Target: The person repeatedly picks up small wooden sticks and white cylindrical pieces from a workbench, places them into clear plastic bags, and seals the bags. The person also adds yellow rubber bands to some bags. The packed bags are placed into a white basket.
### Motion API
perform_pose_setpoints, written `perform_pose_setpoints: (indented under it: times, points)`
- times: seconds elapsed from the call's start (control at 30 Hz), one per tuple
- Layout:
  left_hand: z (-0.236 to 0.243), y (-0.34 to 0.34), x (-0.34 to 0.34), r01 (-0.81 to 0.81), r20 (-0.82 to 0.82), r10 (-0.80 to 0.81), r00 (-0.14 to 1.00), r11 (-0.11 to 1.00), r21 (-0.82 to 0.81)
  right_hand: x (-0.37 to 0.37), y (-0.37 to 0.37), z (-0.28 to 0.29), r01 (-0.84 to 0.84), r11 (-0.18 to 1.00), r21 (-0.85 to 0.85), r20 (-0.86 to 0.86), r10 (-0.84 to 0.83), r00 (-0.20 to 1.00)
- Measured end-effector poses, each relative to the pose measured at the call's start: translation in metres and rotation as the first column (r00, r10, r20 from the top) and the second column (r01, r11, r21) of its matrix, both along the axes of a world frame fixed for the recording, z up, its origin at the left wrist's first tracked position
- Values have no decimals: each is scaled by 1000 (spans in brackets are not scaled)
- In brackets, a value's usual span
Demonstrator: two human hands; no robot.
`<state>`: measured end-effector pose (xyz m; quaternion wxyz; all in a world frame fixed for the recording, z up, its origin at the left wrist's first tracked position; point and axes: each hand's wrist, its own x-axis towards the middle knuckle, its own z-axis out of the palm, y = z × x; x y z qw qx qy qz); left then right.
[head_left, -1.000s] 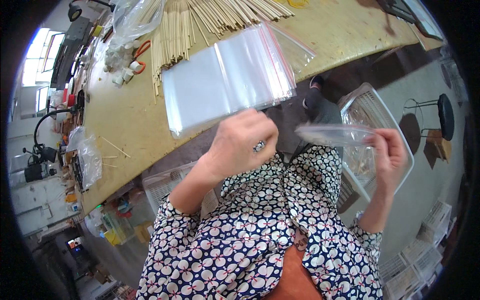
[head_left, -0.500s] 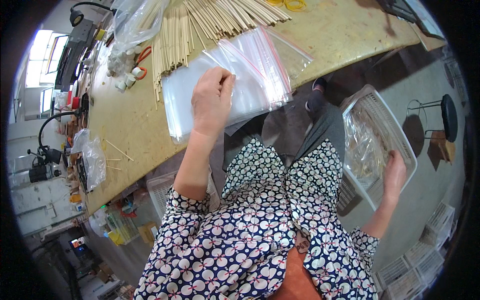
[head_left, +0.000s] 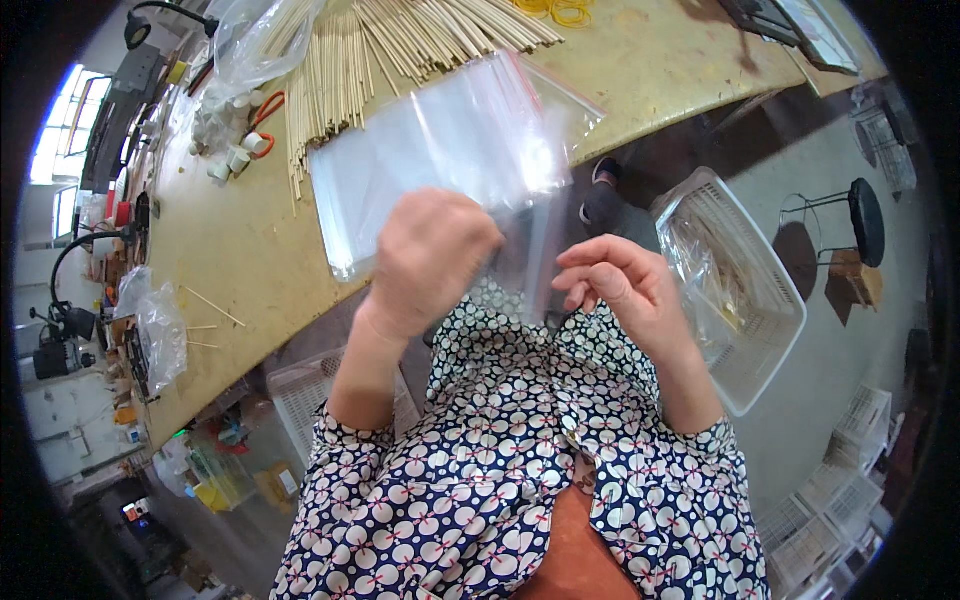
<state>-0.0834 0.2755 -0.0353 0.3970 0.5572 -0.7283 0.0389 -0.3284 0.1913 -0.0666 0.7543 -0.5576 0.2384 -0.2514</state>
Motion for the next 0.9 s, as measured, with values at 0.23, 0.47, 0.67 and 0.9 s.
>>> perform_pose_setpoints:
  times: [0.23, 0.47, 0.67, 0.9]
  points:
    - [-37, 34, -19, 146, -107, -122, 987, 957, 250, -4, 4, -5, -151, 980, 129, -238, 178, 955]
    - [-58, 52, -52, 101, -568, 202, 798, 884, 456, -4, 29, -38, -11, 963, 269, -222, 73, 972]
    - [-74, 45, -74, -19, -466, 227, 855, 912, 409, 16, 45, -48, 162, 986, 23, -183, -156, 971]
    - [-94, 39, -75, -101, -438, 305, 846, 898, 429, 13, 46, -48, 98, 994, -57, -283, -110, 953]
